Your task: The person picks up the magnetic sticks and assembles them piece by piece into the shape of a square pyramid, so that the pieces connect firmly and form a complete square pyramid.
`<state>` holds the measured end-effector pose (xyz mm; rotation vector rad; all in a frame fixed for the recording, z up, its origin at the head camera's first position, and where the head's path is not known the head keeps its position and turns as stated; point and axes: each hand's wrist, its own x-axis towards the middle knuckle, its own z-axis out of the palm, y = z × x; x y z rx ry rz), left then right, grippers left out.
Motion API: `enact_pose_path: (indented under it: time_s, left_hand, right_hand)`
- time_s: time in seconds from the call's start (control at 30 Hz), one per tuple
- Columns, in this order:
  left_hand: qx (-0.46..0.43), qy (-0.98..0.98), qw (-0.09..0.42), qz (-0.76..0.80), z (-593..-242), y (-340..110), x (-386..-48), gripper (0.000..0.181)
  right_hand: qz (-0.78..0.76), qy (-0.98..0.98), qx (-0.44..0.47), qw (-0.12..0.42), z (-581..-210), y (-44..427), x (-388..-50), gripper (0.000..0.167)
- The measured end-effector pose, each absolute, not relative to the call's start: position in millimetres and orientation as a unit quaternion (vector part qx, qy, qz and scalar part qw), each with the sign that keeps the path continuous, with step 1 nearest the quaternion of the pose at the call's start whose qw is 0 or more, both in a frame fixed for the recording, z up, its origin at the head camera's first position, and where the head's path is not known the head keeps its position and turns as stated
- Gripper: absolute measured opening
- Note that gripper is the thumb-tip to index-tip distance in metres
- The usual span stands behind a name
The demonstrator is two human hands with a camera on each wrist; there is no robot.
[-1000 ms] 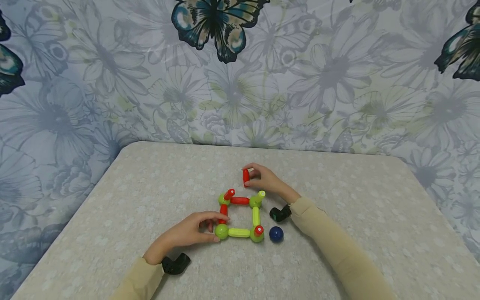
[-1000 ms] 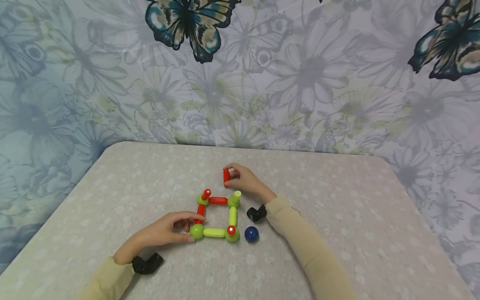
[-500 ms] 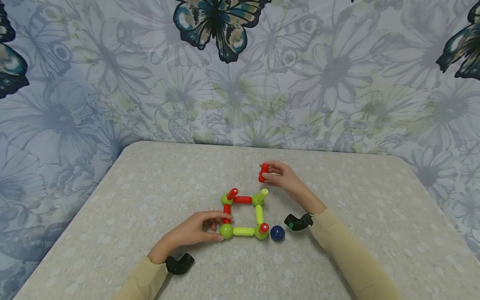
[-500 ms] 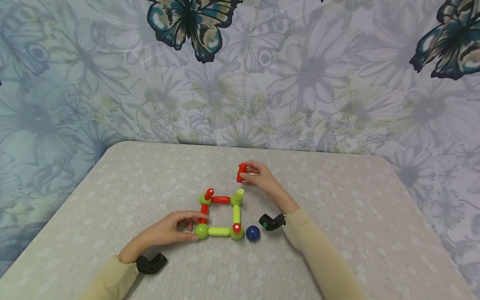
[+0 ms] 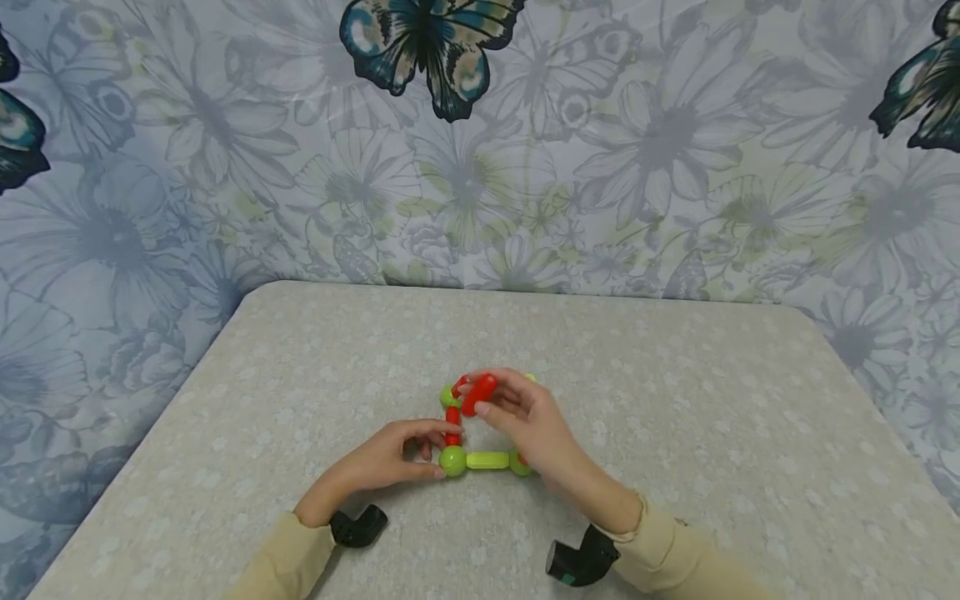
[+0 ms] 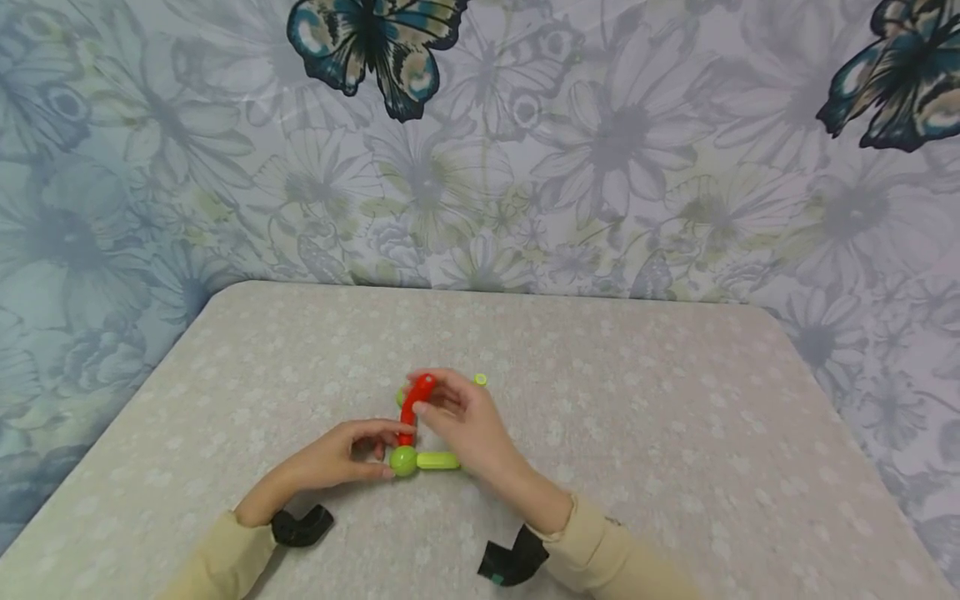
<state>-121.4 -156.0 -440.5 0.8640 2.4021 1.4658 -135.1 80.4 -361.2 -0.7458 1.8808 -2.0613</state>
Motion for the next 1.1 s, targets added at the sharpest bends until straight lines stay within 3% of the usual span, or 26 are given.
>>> enact_pose_path:
  time_s: [0.17,0.37,0.7,0.77,0.97,1.03,1.1]
  left_hand:
    - [0.284,0.823,0.090,0.483,-441.3,-157.4,-121.5,0.033]
    - [0.274,0.822,0.096,0.490,-444.5,-157.7,-122.1,0.044]
    - [0.289,0.808,0.096,0.504,-444.6,-157.5,-122.7,0.044]
    - [0.299,0.806,0.091,0.503,-443.6,-158.0,-122.4,0.042]
    - [0.331,0.807,0.051,0.487,-436.1,-158.9,-120.0,0.045]
    - [0.325,0.812,0.039,0.483,-432.5,-158.0,-119.3,0.044]
    - [0.315,0.814,0.036,0.486,-428.6,-155.6,-118.6,0.042]
  right_hand:
    - [-0.715,0.635,-0.261,0.131,-393.3,56.9,-110.2,0.033]
    - [-0.692,0.672,-0.245,0.097,-424.1,47.5,-102.6,0.034]
    - [-0.656,0.709,-0.251,0.056,-421.3,48.9,-96.6,0.034]
    - [-0.635,0.719,-0.281,0.026,-413.2,51.7,-92.6,0.037]
    - [-0.563,0.713,-0.397,-0.136,-396.7,84.3,-99.8,0.049]
    - [-0.559,0.712,-0.398,-0.149,-394.6,102.9,-109.4,0.046]
    - [-0.553,0.727,-0.387,-0.126,-396.7,121.5,-119.7,0.043]
